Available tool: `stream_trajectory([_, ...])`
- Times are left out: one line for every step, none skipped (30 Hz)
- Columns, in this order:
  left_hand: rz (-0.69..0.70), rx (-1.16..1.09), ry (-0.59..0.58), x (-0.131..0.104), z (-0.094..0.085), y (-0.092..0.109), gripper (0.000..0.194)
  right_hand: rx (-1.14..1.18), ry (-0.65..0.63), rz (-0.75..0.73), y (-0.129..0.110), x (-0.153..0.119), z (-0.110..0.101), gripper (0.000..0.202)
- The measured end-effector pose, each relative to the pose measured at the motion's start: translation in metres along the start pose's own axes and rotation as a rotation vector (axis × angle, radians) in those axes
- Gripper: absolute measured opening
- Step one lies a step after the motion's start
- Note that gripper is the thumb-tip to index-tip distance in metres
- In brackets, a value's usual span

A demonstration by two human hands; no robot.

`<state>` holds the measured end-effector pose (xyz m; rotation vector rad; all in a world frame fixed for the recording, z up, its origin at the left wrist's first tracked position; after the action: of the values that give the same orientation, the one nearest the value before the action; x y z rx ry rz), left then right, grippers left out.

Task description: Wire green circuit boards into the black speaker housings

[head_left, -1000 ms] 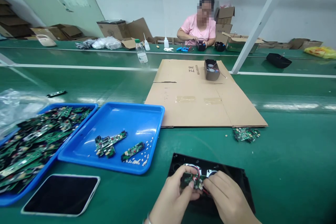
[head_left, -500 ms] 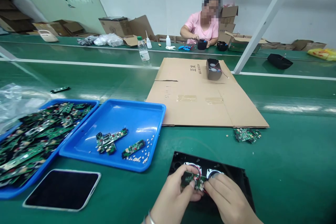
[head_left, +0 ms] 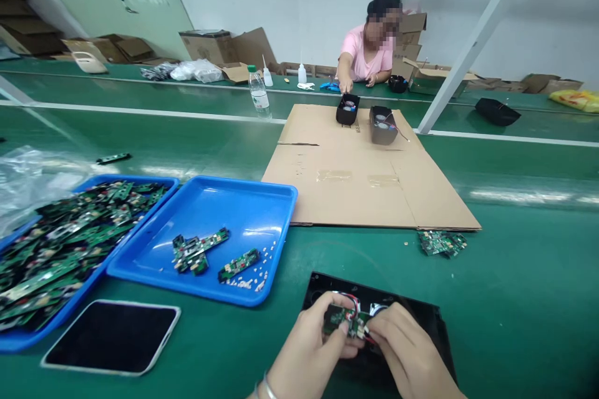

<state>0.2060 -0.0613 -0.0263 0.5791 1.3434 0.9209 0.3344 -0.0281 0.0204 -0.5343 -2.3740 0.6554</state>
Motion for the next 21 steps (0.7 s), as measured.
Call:
stream_trajectory([0.002,0.014,-0.002,0.000,-0.001,0.000,0.050,0.016,-0.015,0.025,0.003,-0.001,0.001,0.020])
stream_trajectory([0.008,0.027,-0.005,0.000,-0.002,-0.001,0.049,0.014,-0.025,0.036,0.004,-0.002,0.002,0.020])
stream_trajectory([0.015,0.042,-0.009,0.000,-0.002,-0.001,0.047,-0.002,-0.031,0.036,0.004,-0.002,0.002,0.020])
stream_trajectory([0.019,0.059,-0.014,0.000,-0.002,-0.002,0.044,-0.033,-0.013,0.022,0.002,-0.002,0.000,0.020])
stream_trajectory([0.024,0.075,-0.017,0.001,-0.002,-0.002,0.042,-0.074,0.015,-0.001,-0.001,-0.002,-0.002,0.021])
stream_trajectory([0.029,0.093,-0.020,0.001,-0.002,-0.003,0.040,-0.121,0.040,-0.030,-0.005,-0.001,-0.004,0.022])
stream_trajectory([0.028,0.110,-0.018,0.001,-0.002,-0.003,0.040,-0.166,0.067,-0.059,-0.008,0.000,-0.007,0.023])
stream_trajectory([0.023,0.127,-0.017,0.002,-0.001,-0.004,0.039,-0.203,0.090,-0.088,-0.012,0.001,-0.008,0.023])
stream_trajectory([0.014,0.145,-0.015,0.002,-0.001,-0.004,0.038,-0.231,0.101,-0.114,-0.016,0.001,-0.009,0.024])
stream_trajectory([0.002,0.160,-0.010,0.002,0.000,-0.004,0.037,-0.245,0.101,-0.131,-0.018,0.002,-0.009,0.024])
stream_trajectory([-0.012,0.177,-0.004,0.003,0.000,-0.005,0.035,-0.247,0.096,-0.140,-0.019,0.002,-0.009,0.023])
stream_trajectory([-0.028,0.195,0.002,0.003,0.000,-0.005,0.034,-0.239,0.103,-0.142,-0.019,0.001,-0.009,0.023])
stream_trajectory([-0.039,0.212,0.007,0.003,0.000,-0.005,0.032,-0.227,0.103,-0.138,-0.019,0.001,-0.009,0.022])
stream_trajectory([-0.047,0.227,0.006,0.003,0.001,-0.004,0.030,-0.216,0.095,-0.133,-0.018,0.000,-0.008,0.021])
stream_trajectory([-0.050,0.244,0.005,0.003,0.001,-0.004,0.028,-0.209,0.083,-0.127,-0.017,-0.002,-0.007,0.020])
stream_trajectory([-0.047,0.265,0.001,0.003,0.001,-0.004,0.027,-0.201,0.074,-0.122,-0.016,-0.003,-0.007,0.020])
stream_trajectory([-0.041,0.292,0.001,0.003,0.001,-0.004,0.026,-0.186,0.054,-0.106,-0.014,-0.004,-0.006,0.019])
stream_trajectory([-0.027,0.326,0.002,0.002,0.000,-0.004,0.026,-0.154,0.030,-0.074,-0.011,-0.005,-0.006,0.020])
stream_trajectory([-0.008,0.368,0.001,0.002,-0.001,-0.004,0.026,-0.103,0.009,-0.024,-0.006,-0.006,-0.007,0.020])
stream_trajectory([0.015,0.400,0.000,0.001,-0.001,-0.004,0.026,-0.032,-0.008,0.047,0.001,-0.007,-0.008,0.020])
stream_trajectory([0.036,0.418,-0.008,0.001,-0.002,-0.004,0.027,0.053,-0.024,0.139,0.009,-0.009,-0.009,0.020])
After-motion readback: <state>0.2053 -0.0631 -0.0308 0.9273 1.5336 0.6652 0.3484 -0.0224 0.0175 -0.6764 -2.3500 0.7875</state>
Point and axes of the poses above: each hand's wrist, its own x-axis towards the middle knuckle, its own z-axis out of the palm, y = z × x, the point moved 9 cm from there along x, towards the middle knuckle, and after that the axes turned 4 degrees about -y, right-handed, at the moved point
